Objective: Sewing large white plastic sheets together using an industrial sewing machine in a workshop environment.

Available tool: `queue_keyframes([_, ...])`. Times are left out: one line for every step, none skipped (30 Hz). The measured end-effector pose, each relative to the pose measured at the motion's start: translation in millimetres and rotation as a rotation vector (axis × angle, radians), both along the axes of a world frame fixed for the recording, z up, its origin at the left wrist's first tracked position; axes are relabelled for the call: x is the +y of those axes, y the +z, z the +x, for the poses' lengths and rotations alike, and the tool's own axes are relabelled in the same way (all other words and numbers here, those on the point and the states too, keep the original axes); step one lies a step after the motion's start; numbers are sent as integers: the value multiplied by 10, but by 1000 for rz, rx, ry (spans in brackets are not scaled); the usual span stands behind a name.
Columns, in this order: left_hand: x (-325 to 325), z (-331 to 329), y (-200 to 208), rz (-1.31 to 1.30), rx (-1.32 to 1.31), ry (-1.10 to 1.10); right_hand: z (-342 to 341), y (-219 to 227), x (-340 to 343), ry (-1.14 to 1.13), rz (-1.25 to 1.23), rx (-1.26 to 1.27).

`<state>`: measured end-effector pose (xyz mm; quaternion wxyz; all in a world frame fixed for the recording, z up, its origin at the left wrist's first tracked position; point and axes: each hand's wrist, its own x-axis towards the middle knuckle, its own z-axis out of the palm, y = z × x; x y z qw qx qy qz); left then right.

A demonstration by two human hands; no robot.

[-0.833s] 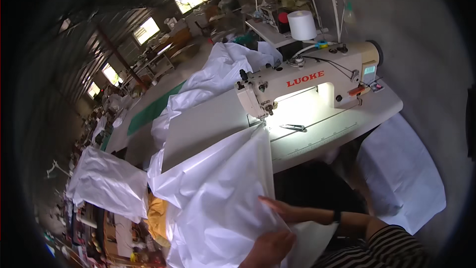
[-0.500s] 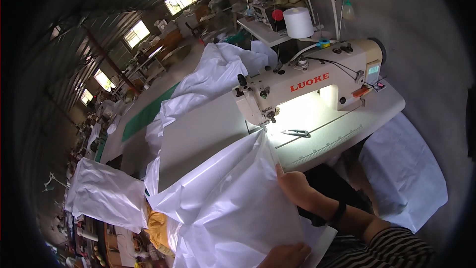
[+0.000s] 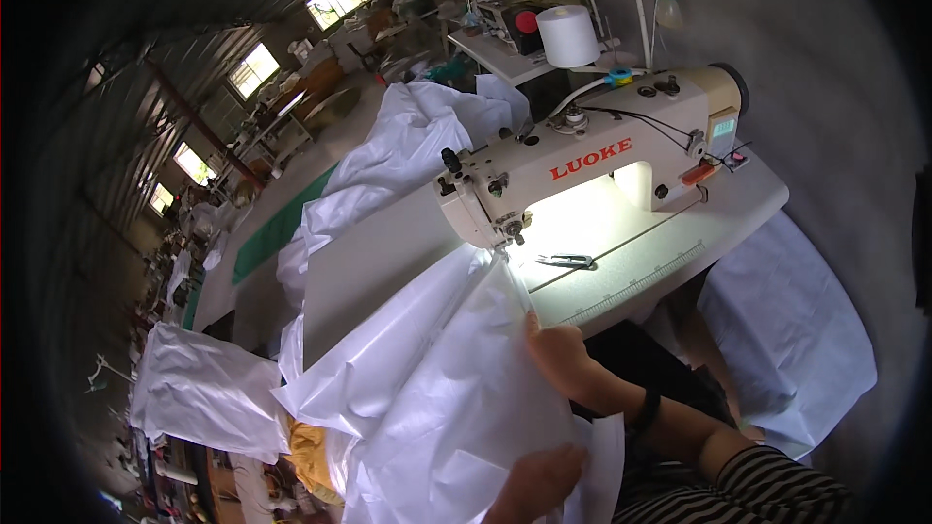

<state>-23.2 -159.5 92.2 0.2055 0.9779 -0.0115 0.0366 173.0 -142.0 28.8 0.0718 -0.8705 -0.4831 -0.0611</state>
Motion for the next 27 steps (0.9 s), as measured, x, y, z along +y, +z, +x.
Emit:
queue_keyframes([86, 69, -19, -35, -16, 7, 67, -68, 31, 7, 26, 38])
queue_keyframes([142, 121, -9, -67, -32, 29, 84, -66, 71, 30, 54, 78])
queue_keyframes([157, 181, 1, -69, -59, 87, 94, -63, 83, 35, 56, 81])
queue_keyframes([194, 240, 0, -67, -56, 91, 105, -59, 89, 40, 41, 145])
queue_keyframes([234, 301, -12, -13, -60, 128, 107, -33, 82, 46, 23, 208])
queue_keyframes([275, 358, -28, 43, -65, 167, 100, -19, 68, 54, 23, 209])
queue_keyframes([323, 430, -57, 119, -47, 169, 99, -11, 50, 58, 38, 223])
queue_keyframes([376, 500, -117, 120, -46, 173, 108, -14, 37, 57, 55, 237])
queue_keyframes([429, 565, -180, 132, -75, 172, 124, -27, 36, 58, 55, 236])
queue_keyframes([481, 615, -229, 144, -104, 171, 148, -55, 51, 63, 58, 197])
queue_keyframes([529, 668, -259, 200, -29, 186, 190, -84, 62, 60, 59, 157])
queue_keyframes([588, 742, -301, 201, -29, 177, 258, -106, 86, 51, 60, 157])
queue_keyframes([657, 804, -341, 177, -83, 200, 321, -126, 131, 54, 93, 177])
queue_keyframes([724, 821, -367, 151, -135, 231, 352, -162, 207, 65, 123, 196])
queue_keyframes([778, 868, -300, 139, -19, 274, 374, -153, 274, 61, 120, 193])
queue_keyframes([860, 905, -331, 135, -21, 271, 383, -145, 352, 60, 82, 164])
queue_keyframes([991, 924, -418, 130, -43, 307, 381, -137, 448, 70, 46, 138])
queue_keyframes([1041, 961, -416, 124, -65, 336, 415, -124, 504, 72, 43, 138])
queue_keyframes([1065, 1009, -411, 125, -78, 376, 468, -113, 560, 57, 66, 105])
queue_keyframes([1072, 1049, -407, 117, -68, 386, 515, -130, 626, 49, 85, 78])
queue_keyframes([1017, 1105, -398, 92, -137, 421, 611, -115, 633, 58, 81, 63])
queue_keyframes([967, 1157, -381, 66, -204, 456, 726, -103, 637, 68, 76, 48])
queue_keyframes([909, 1153, -296, -5, -320, 411, 790, -67, 576, 99, 117, 17])
queue_keyframes([829, 1057, -285, -17, -304, 432, 837, -39, 584, 100, 55, 108])
queue_keyframes([729, 934, -302, -99, -357, 552, 890, -36, 491, 135, 155, 265])
queue_keyframes([657, 782, -306, -174, -417, 672, 912, 38, 349, 167, 260, 419])
queue_keyframes([543, 557, -378, -295, -385, 757, 873, 145, 175, 171, 299, 721])
